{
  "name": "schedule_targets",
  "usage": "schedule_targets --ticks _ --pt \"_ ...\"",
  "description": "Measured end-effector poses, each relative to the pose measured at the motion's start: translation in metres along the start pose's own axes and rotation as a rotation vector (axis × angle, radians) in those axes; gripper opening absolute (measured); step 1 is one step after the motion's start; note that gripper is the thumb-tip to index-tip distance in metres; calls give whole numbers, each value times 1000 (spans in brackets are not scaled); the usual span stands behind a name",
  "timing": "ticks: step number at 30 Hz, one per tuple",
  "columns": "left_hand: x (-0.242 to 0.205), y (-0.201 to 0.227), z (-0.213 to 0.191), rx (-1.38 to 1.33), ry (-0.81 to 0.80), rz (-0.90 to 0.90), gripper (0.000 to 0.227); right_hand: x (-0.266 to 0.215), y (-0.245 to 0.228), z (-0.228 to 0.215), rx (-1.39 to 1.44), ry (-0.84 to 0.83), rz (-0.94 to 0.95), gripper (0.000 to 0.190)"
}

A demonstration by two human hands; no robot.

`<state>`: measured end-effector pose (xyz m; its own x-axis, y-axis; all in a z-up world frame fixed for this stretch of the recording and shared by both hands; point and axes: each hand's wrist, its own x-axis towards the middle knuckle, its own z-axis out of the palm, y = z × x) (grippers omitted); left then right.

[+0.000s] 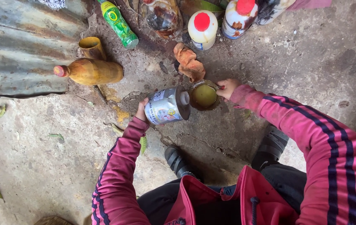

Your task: Mixing wood finish by pouring components from multiple plastic bottles and a metal can into a small bowl on the floor.

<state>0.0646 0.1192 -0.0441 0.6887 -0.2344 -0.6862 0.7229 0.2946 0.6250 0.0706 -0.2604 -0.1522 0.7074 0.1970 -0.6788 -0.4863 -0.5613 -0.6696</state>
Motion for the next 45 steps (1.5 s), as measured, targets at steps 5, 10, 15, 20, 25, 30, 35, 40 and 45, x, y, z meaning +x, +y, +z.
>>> schedule_targets --ticks 5,10,15,20,25,30,35,40,45 --pt "17 -16 -32 -35 -113 -94 82 9 16 -3 141 -10 -49 62" --pt "-8 -1 10 -101 74 -13 76 11 16 -4 202 -12 -31 49" --pt "4 0 -8 -96 0 -93 79 19 34 2 233 45 -11 60" --pt "-25 6 19 -224 -18 14 73 25 42 5 161 101 7 62" --pt "0 -6 -24 -482 -354 -92 87 11 35 -7 197 83 104 71" --pt "18 -17 -46 -516 -571 -150 92 9 42 -31 -277 203 11 59" --pt "21 -16 -41 -460 -680 -137 95 81 100 -46 127 397 -2 39" --pt "-34 13 18 -407 -576 -75 75 -35 -50 -34 424 -28 -434 61" --pt "-24 1 14 -344 -501 -22 76 -114 -142 -23 220 96 -798 73"
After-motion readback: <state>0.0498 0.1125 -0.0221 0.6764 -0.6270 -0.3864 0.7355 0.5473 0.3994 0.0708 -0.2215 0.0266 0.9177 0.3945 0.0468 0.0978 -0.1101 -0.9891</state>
